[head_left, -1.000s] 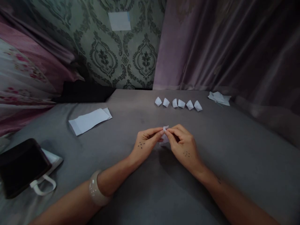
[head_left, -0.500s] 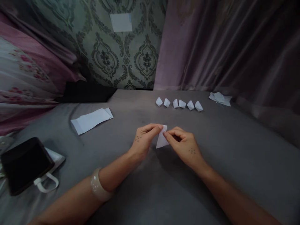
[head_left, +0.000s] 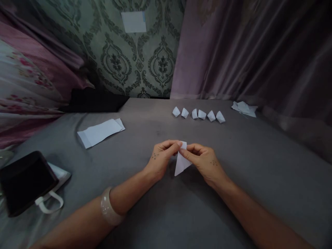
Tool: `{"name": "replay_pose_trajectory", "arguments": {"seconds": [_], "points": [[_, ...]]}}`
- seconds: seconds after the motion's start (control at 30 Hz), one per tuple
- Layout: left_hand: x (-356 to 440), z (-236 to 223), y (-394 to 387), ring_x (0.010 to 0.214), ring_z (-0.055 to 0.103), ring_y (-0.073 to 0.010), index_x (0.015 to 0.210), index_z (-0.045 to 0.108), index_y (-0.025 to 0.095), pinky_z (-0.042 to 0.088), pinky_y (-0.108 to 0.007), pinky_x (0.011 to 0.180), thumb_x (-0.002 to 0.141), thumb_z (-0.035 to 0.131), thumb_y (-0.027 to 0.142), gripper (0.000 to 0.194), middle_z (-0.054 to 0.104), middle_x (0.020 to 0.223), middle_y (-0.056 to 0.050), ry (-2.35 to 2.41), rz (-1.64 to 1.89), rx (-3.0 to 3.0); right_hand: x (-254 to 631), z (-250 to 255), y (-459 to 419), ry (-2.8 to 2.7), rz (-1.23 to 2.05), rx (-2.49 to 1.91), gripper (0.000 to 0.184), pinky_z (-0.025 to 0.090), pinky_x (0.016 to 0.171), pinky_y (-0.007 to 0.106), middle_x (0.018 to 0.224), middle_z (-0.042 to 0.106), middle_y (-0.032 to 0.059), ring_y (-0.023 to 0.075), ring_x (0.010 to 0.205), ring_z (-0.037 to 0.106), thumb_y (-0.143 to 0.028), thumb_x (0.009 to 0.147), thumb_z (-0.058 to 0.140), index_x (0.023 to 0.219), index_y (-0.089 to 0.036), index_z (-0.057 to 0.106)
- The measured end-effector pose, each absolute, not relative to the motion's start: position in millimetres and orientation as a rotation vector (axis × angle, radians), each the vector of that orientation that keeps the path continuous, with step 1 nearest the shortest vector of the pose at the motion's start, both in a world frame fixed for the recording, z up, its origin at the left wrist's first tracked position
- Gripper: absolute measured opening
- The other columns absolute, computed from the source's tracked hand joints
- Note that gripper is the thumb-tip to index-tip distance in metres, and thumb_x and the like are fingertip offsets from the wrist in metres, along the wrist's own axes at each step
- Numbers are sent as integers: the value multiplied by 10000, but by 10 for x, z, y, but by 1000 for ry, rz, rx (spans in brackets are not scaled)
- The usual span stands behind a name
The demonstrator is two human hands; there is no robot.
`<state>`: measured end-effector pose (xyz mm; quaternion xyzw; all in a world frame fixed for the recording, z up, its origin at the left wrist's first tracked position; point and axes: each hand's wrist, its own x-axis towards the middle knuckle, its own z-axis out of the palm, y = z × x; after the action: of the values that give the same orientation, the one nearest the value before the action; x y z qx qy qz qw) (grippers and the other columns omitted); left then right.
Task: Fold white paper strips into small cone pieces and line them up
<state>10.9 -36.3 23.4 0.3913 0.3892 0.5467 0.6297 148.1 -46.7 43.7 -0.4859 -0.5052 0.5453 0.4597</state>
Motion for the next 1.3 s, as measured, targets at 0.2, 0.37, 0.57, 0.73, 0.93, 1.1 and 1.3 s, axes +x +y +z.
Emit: {"name": "replay_pose_trajectory", "arguments": {"seconds": [0.2,0.37,0.57,0.73,0.93,1.1,1.3], "points": [[104,204,-345,639,474,-75,737,715,161,369,-224,639,677,760,248,116,615,709,1,862,1249,839,1472,418,-469,-1210,1261,-1225,248,466,593,257,695,688,15,131,627,612,-403,655,755,749,-185,683],[99,192,-348,630,479,-79,735,711,162,370,-228,631,673,758,250,118,614,702,0,876,1231,834,1474,411,-478,-1188,1256,-1242,267,458,588,264,685,685,17,132,611,605,-416,639,761,743,-181,688],[90,185,-343,605,466,-78,720,711,161,366,-230,610,663,757,263,126,602,670,2,900,1232,835,1458,369,-475,-1169,1225,-1244,243,465,602,265,726,696,27,133,628,609,-405,686,730,782,-183,700],[84,166,-325,575,471,-82,694,698,157,361,-232,580,655,746,263,123,577,620,7,942,1206,803,1425,343,-481,-1119,1211,-1219,246,492,624,267,760,702,22,141,667,632,-366,660,758,826,-197,688],[72,177,-329,564,472,-80,667,692,146,368,-231,589,652,717,244,103,551,580,12,960,1200,791,1417,311,-483,-1125,1175,-1231,248,517,645,287,774,713,25,150,679,643,-384,654,758,816,-206,696],[60,182,-324,551,473,-85,657,684,150,363,-241,585,638,705,230,85,558,572,12,954,1194,775,1410,278,-485,-1195,1144,-1230,201,532,697,314,798,721,21,166,722,661,-359,689,741,836,-227,710],[50,161,-312,536,460,-77,651,681,151,348,-237,577,636,701,226,79,565,572,14,941,1190,777,1429,238,-498,-1394,944,-1232,141,508,667,281,821,689,16,152,733,634,-322,767,678,870,-235,719]]}}
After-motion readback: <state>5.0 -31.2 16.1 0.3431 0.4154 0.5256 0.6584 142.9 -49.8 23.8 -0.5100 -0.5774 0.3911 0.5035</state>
